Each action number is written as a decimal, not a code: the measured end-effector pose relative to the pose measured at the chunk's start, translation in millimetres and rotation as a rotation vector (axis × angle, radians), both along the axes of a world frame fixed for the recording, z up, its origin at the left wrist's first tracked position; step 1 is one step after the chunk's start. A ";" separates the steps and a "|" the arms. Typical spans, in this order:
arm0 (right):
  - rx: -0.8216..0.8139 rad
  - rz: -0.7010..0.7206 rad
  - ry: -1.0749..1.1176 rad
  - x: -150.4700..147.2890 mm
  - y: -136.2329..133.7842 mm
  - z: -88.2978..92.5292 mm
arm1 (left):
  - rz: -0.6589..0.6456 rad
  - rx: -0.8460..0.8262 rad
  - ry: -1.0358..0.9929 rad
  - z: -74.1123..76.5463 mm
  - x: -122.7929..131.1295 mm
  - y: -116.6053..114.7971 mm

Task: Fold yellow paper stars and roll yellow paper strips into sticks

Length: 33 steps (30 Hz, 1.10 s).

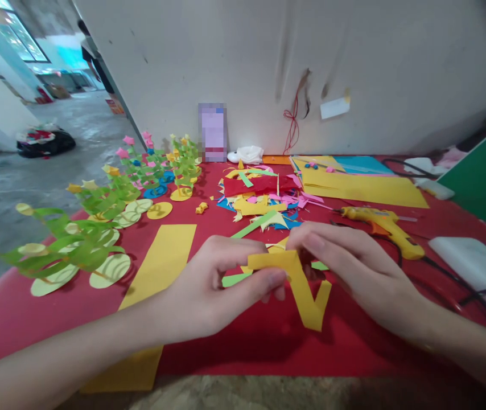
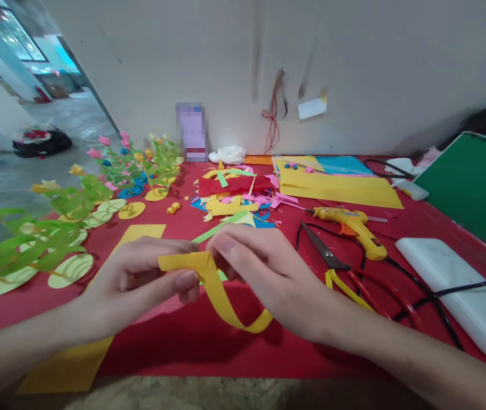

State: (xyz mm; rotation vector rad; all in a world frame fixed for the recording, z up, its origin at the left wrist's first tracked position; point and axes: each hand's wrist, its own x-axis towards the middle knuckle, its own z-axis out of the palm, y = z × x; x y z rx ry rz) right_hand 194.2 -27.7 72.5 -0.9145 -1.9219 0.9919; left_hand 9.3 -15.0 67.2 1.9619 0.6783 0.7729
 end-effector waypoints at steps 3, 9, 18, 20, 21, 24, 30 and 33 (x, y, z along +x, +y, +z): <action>-0.006 0.062 -0.043 -1.0 0.0 0.2 | -0.044 0.003 0.011 -0.4 0.6 0.7; 0.013 0.072 -0.146 -1.4 -1.5 1.8 | -0.100 0.083 0.049 0.8 -1.4 1.1; -0.007 0.081 -0.180 -0.4 -3.2 2.6 | -0.091 0.143 0.059 2.3 -0.1 1.9; -0.004 0.078 -0.174 -0.2 -3.0 3.3 | -0.090 0.113 0.057 2.8 -1.2 1.7; -0.009 0.074 -0.173 -0.1 -2.8 3.5 | -0.085 0.096 0.063 3.4 -1.6 1.6; -0.035 0.064 -0.161 -0.1 -2.0 3.6 | -0.068 0.063 0.082 5.6 -2.2 1.4; -0.115 0.010 -0.121 -1.1 0.3 6.0 | -0.042 0.032 0.037 3.5 -4.0 2.2; -0.126 -0.018 -0.106 -1.1 0.5 7.9 | -0.031 0.018 -0.014 1.9 -5.7 2.6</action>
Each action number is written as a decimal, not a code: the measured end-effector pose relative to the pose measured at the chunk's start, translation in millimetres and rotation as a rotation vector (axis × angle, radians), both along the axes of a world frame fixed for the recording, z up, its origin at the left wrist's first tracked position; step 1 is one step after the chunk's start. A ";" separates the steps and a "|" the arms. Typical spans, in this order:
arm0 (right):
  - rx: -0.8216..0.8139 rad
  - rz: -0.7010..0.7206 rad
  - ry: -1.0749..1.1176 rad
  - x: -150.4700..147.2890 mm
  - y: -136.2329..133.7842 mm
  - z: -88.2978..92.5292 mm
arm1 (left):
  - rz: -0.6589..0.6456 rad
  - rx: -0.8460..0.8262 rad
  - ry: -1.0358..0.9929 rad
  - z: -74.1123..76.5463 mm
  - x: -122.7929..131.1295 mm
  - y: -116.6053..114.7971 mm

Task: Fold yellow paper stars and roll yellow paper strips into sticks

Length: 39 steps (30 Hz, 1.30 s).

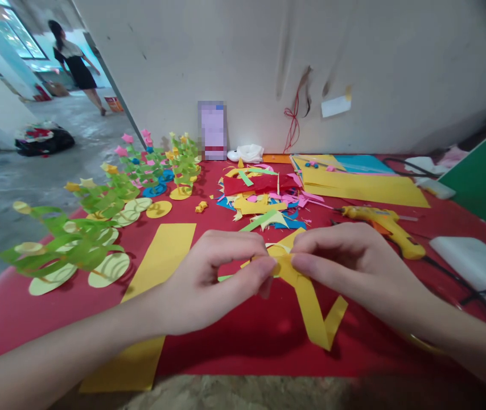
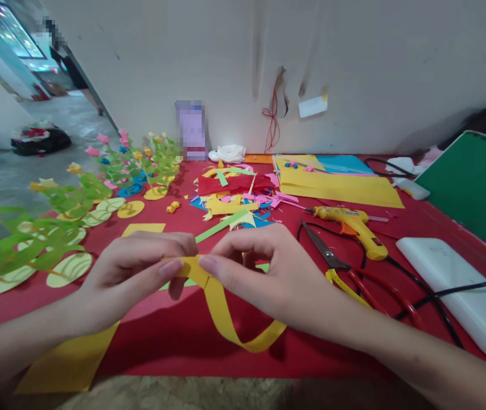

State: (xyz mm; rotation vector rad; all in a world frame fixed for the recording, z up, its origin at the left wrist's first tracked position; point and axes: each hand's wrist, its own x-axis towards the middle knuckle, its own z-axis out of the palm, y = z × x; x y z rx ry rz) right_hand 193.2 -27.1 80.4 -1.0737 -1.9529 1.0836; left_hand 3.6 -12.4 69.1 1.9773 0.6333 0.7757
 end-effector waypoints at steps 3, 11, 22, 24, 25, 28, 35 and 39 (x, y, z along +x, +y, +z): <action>0.009 -0.001 0.016 1.0 0.2 0.7 | 0.015 -0.016 -0.021 0.9 0.0 0.7; 0.121 -0.007 0.026 2.0 -1.3 -3.3 | 0.019 -0.123 -0.029 -1.0 1.4 2.3; 0.146 0.006 0.013 -3.6 -2.3 -8.5 | 0.080 -0.009 0.029 -3.2 10.0 -4.7; 0.185 0.005 -0.026 -2.6 -1.5 -8.5 | 0.096 -0.015 0.007 -4.5 8.6 -5.2; 0.193 0.018 -0.050 -1.8 -1.4 -7.9 | 0.116 -0.017 0.002 -5.3 7.7 -5.2; 0.184 0.066 -0.107 -0.1 -1.2 -5.3 | 0.199 -0.020 -0.015 -7.9 6.4 -5.1; 0.179 0.053 -0.158 -0.7 -1.4 -2.0 | 0.208 -0.152 -0.189 -8.6 11.2 -5.3; 0.157 0.061 -0.181 0.6 -2.9 -1.9 | 0.219 -0.232 -0.168 -9.0 9.8 -6.0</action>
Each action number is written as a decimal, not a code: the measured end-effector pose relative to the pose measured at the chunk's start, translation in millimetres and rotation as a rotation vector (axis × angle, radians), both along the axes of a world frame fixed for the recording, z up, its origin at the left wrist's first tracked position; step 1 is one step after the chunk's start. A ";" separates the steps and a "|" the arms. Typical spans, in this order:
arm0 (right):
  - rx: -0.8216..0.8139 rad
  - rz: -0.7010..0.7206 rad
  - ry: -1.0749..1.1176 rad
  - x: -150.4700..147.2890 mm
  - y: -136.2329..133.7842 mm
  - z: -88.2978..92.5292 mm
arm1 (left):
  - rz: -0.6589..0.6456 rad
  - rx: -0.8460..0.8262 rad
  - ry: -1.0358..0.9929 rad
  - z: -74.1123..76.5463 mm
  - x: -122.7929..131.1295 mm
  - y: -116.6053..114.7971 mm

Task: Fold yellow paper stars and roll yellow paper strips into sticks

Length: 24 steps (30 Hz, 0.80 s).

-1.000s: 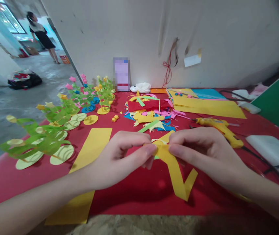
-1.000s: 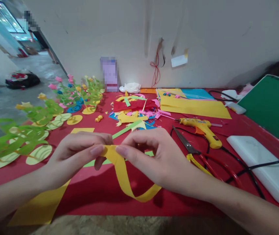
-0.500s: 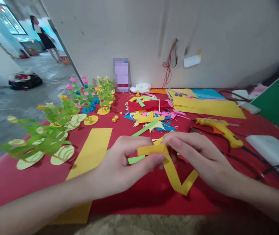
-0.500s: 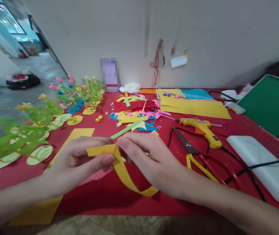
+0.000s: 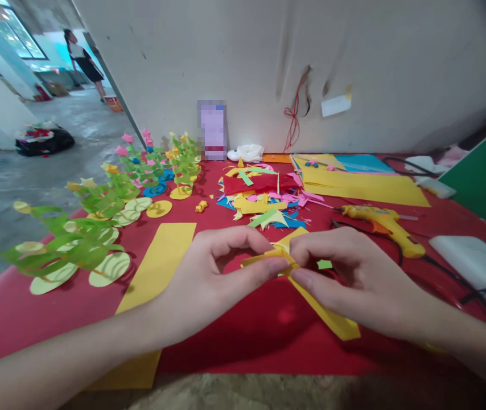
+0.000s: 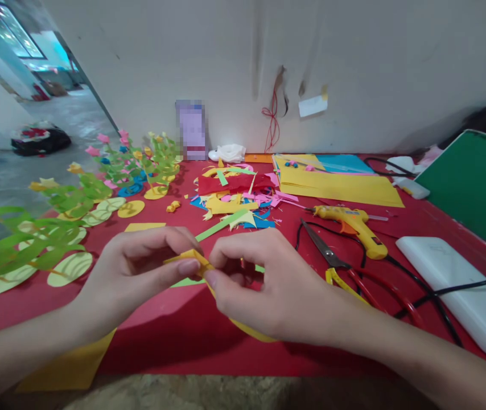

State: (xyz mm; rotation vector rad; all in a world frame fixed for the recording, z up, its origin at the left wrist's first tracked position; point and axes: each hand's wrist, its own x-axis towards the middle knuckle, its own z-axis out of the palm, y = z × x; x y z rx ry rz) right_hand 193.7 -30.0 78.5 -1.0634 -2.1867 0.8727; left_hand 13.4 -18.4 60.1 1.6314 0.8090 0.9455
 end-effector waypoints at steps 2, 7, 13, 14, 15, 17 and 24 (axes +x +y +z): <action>-0.014 0.006 -0.010 0.5 -0.6 -0.2 | 0.008 -0.015 0.015 0.1 -0.7 -0.2; -0.015 0.002 -0.021 -0.2 -1.5 0.3 | 0.009 0.006 0.043 0.6 -0.5 0.7; -0.009 -0.018 -0.046 -1.4 -0.3 0.3 | 0.014 0.067 0.021 1.2 2.4 1.1; -0.011 -0.020 -0.055 -1.4 -0.2 0.0 | 0.022 0.071 0.010 1.5 3.0 0.7; -0.014 -0.023 -0.063 -1.3 0.0 -0.4 | 0.030 0.073 -0.002 1.8 3.5 0.2; -0.016 -0.019 -0.074 -0.8 0.0 -1.3 | 0.031 0.077 -0.019 2.4 4.3 -0.6; 0.014 -0.006 -0.125 1.0 -0.7 -4.6 | -0.023 0.076 -0.010 2.2 3.9 -1.7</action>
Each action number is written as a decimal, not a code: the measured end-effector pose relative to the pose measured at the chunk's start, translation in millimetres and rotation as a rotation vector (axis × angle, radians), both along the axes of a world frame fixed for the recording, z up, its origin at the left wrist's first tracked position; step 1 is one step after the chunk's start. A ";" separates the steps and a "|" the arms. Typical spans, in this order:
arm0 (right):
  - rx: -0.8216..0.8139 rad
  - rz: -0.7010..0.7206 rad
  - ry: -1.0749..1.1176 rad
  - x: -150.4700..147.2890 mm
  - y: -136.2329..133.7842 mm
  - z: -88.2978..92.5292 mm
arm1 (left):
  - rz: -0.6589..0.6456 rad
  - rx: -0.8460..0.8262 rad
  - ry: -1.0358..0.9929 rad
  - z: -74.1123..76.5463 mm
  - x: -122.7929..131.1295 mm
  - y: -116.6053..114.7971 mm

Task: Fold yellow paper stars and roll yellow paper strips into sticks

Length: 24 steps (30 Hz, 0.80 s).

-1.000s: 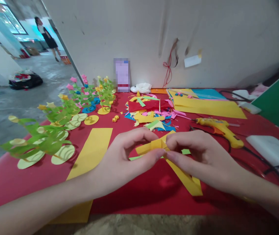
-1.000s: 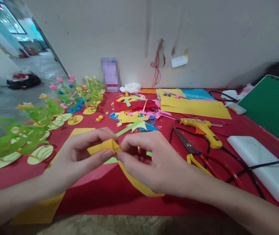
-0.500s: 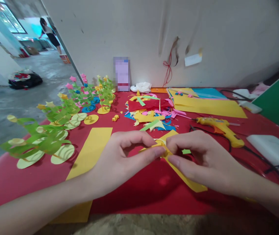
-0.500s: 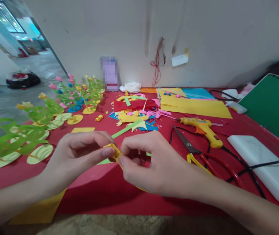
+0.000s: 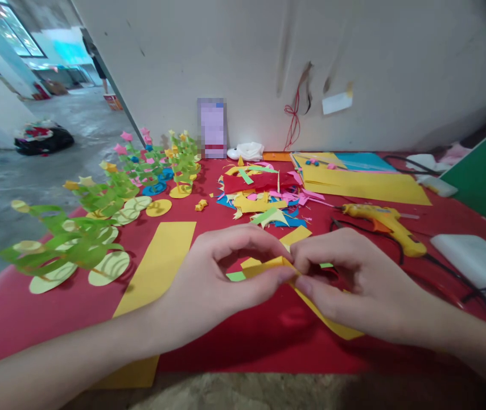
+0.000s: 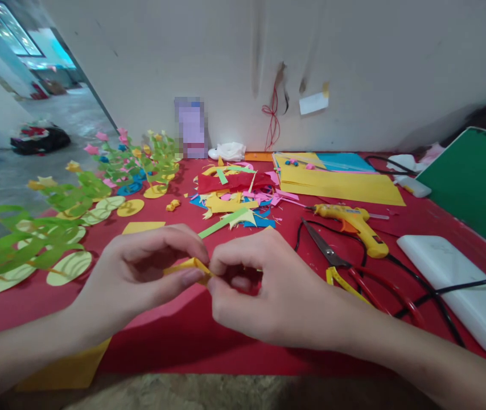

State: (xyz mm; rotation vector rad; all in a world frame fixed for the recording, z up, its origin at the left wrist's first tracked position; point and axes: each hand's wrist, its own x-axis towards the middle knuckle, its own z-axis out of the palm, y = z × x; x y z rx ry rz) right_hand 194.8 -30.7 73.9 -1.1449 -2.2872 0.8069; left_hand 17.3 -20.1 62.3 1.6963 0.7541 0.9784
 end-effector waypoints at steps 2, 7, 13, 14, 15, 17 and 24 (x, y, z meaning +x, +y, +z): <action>0.002 0.015 0.012 -0.4 0.2 -0.4 | -0.002 -0.003 -0.004 -0.1 0.0 -0.4; -0.002 0.046 0.069 -1.3 0.6 0.3 | 0.008 -0.025 -0.012 -0.1 0.2 -1.4; -0.036 0.053 0.081 -0.7 -0.5 1.5 | 0.031 -0.048 -0.006 -1.2 -1.1 -0.4; -0.038 0.050 0.079 -0.4 -0.8 1.6 | 0.032 -0.054 -0.008 -1.3 -1.3 -0.3; -0.036 0.047 0.077 -0.1 -1.2 1.7 | 0.031 -0.060 -0.011 -1.3 -1.5 -0.3; -0.035 0.040 0.073 0.6 -2.0 2.0 | 0.027 -0.072 -0.017 -1.0 -1.8 -0.2; -0.058 0.031 0.063 2.6 -1.3 3.4 | 0.023 -0.126 -0.048 1.6 -2.3 1.3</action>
